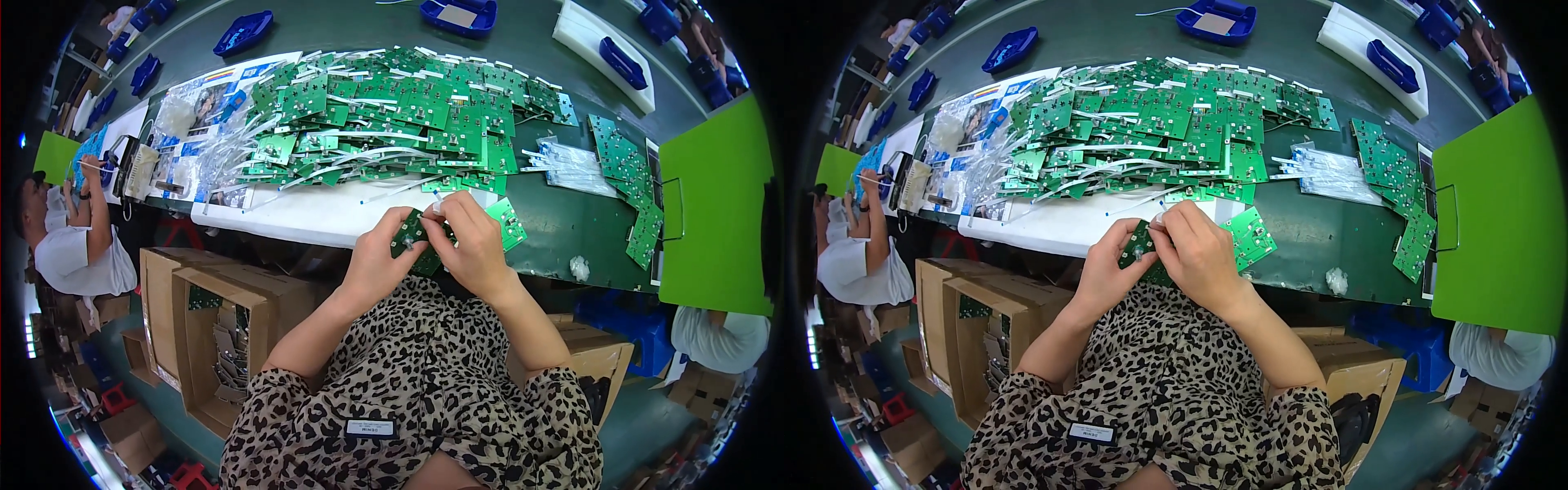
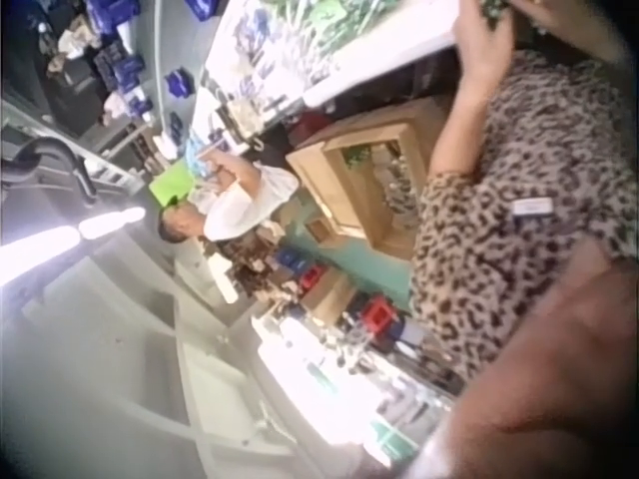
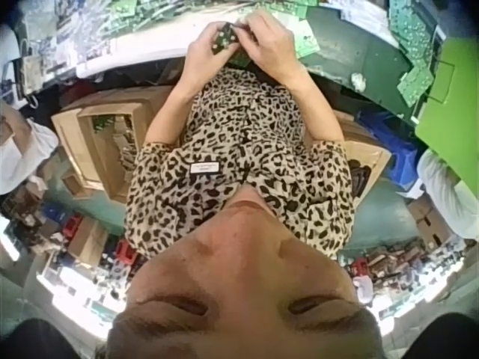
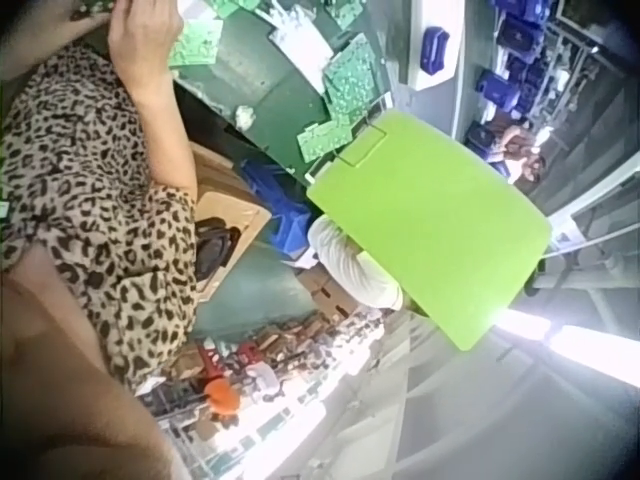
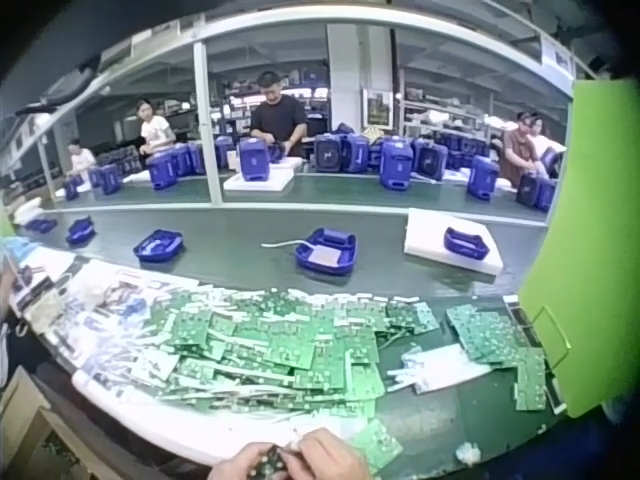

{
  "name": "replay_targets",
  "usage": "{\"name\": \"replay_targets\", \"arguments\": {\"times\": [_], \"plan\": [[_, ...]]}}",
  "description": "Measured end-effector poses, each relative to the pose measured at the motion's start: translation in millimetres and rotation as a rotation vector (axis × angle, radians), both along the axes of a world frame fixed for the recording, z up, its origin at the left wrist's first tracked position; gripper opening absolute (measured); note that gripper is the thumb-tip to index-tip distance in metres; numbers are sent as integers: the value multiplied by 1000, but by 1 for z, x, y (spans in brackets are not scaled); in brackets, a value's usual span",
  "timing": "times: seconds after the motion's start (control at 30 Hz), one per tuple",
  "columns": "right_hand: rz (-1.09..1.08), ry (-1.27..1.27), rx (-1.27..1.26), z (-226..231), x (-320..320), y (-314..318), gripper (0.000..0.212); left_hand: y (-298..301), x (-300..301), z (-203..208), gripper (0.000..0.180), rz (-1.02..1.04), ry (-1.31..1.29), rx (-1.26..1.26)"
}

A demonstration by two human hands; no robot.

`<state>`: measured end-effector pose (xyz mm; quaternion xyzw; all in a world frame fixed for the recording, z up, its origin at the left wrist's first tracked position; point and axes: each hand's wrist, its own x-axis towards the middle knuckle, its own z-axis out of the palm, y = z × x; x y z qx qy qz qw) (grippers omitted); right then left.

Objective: The person assembles PCB components into a plastic housing by hand, inserting spacers to secure the PCB.

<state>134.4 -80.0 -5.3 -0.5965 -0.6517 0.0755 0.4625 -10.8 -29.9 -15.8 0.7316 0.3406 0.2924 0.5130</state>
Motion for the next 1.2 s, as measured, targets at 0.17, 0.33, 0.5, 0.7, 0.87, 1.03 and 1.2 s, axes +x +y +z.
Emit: {"name": "replay_targets", "arguments": {"times": [0.17,0.33,0.5,0.7,0.87,1.03,1.2], "plan": [[33,-51,30,11,3,-2,11,5,-3,2,32,-24,-33,28],[80,374,-185,43,21,-18,8,21,-10,11,37,-87,-86,-57],[124,508,-503,47,35,-16,8,22,-14,28,33,-180,47,-195],[199,336,-399,40,34,-9,13,20,-15,41,29,-253,66,-131],[171,281,-530,42,35,-10,11,19,-16,41,29,-269,81,-169],[140,269,-481,41,29,-11,11,18,-15,40,29,-276,85,-163],[116,200,-446,41,26,-10,10,16,-15,37,28,-237,92,-106]]}}
